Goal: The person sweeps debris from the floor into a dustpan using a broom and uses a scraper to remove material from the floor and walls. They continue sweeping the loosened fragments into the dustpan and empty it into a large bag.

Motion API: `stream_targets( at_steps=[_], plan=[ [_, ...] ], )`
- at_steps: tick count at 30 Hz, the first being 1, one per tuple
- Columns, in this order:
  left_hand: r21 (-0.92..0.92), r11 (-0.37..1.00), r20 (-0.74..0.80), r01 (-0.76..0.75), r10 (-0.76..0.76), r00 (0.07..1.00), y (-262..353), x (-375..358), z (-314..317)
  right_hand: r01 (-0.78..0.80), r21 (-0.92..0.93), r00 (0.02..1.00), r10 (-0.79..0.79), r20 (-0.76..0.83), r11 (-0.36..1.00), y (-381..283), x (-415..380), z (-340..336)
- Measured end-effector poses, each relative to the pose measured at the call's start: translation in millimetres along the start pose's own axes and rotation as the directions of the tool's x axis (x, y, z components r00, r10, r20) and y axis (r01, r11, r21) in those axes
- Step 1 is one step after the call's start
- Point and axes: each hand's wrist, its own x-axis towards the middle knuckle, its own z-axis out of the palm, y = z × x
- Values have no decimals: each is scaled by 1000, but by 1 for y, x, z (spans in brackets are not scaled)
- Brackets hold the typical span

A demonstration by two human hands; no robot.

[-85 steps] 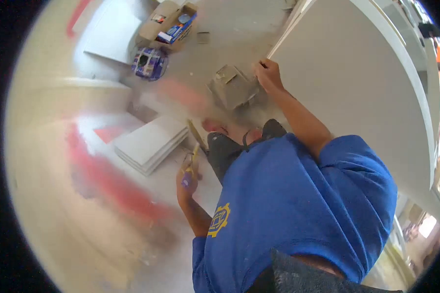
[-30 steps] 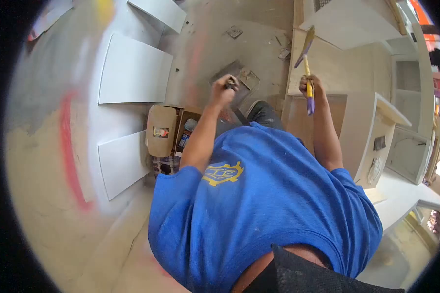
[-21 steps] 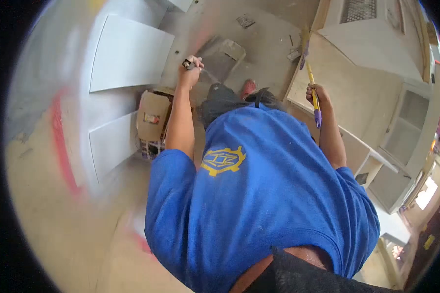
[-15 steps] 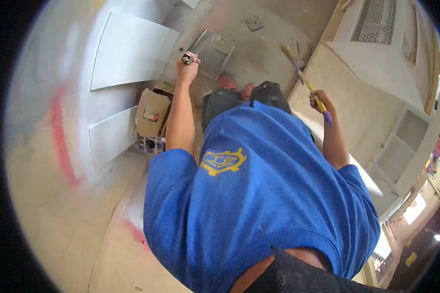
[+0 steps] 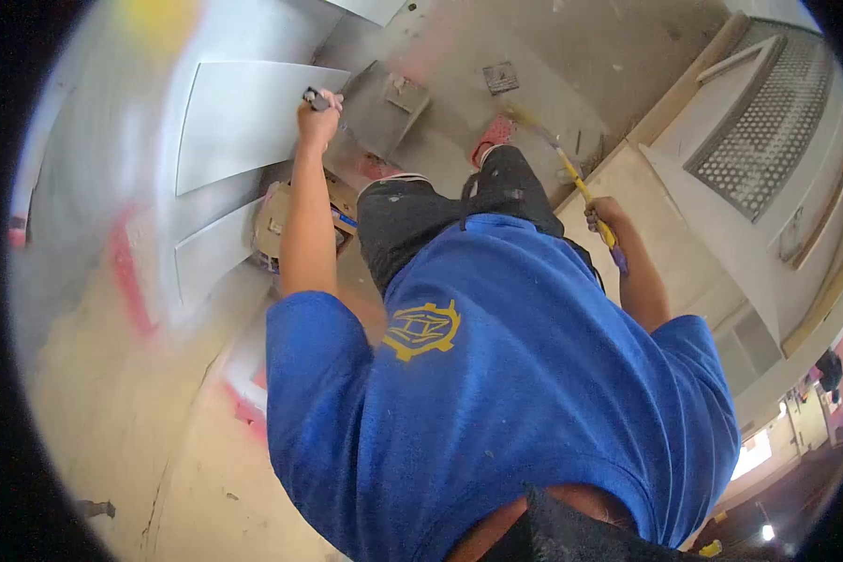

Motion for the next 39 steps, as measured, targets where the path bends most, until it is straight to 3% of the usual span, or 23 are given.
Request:
stream_targets(
  at_steps=[4,7,10,13,15,17,18,19,21,23,24,26,29,30,33,34,39],
  plan=[
    [256,966,92,29,-55,994,83,52,54,49,15,996,-48,-73,999,3,-11,-20],
    [153,981,265,-120,76,961,61,131,112,59,69,995,-54,-79,996,4,-26,-39],
    [123,982,298,-140,98,950,99,168,166,68,200,994,-51,-92,977,3,-48,-41],
    [86,977,331,-194,156,931,142,195,220,42,131,989,-23,-145,991,-8,-68,-39],
    [150,949,298,-276,223,928,134,232,249,60,152,979,-29,-204,987,-12,-78,-31],
    [99,946,301,-308,266,916,117,263,257,94,146,969,-57,-241,985,-23,-87,-22],
    [-65,962,327,-264,270,906,104,283,257,131,177,963,-84,-255,975,-33,-90,-20],
    [-335,935,392,-117,252,885,95,291,253,158,212,959,-99,-264,964,-35,-97,-15],
    [-700,642,547,313,201,812,131,253,240,205,219,946,-136,-293,954,-48,-101,-12],
    [-683,720,464,124,296,835,147,221,223,225,135,934,-175,-313,965,-65,-99,-20],
    [-378,887,392,-264,412,823,155,209,211,222,116,935,-177,-308,968,-76,-99,-25],
    [-90,811,298,-578,576,761,195,167,197,208,59,940,-183,-287,976,-106,-95,-41],
    [26,888,257,-459,438,862,213,155,201,168,-164,946,-206,-250,972,-150,-54,-84],
    [51,896,266,-442,414,870,215,153,205,255,-67,941,-263,-214,965,-161,-40,-98],
    [138,912,303,-386,333,893,219,162,218,219,-254,936,-277,-219,942,-194,-12,-140],
    [170,918,301,-359,298,906,218,165,222,223,-396,925,-321,-203,891,-199,-7,-153],
    [136,950,225,-279,245,943,208,184,265,117,-313,963,-185,-196,942,-206,1,-195]
  ],
)
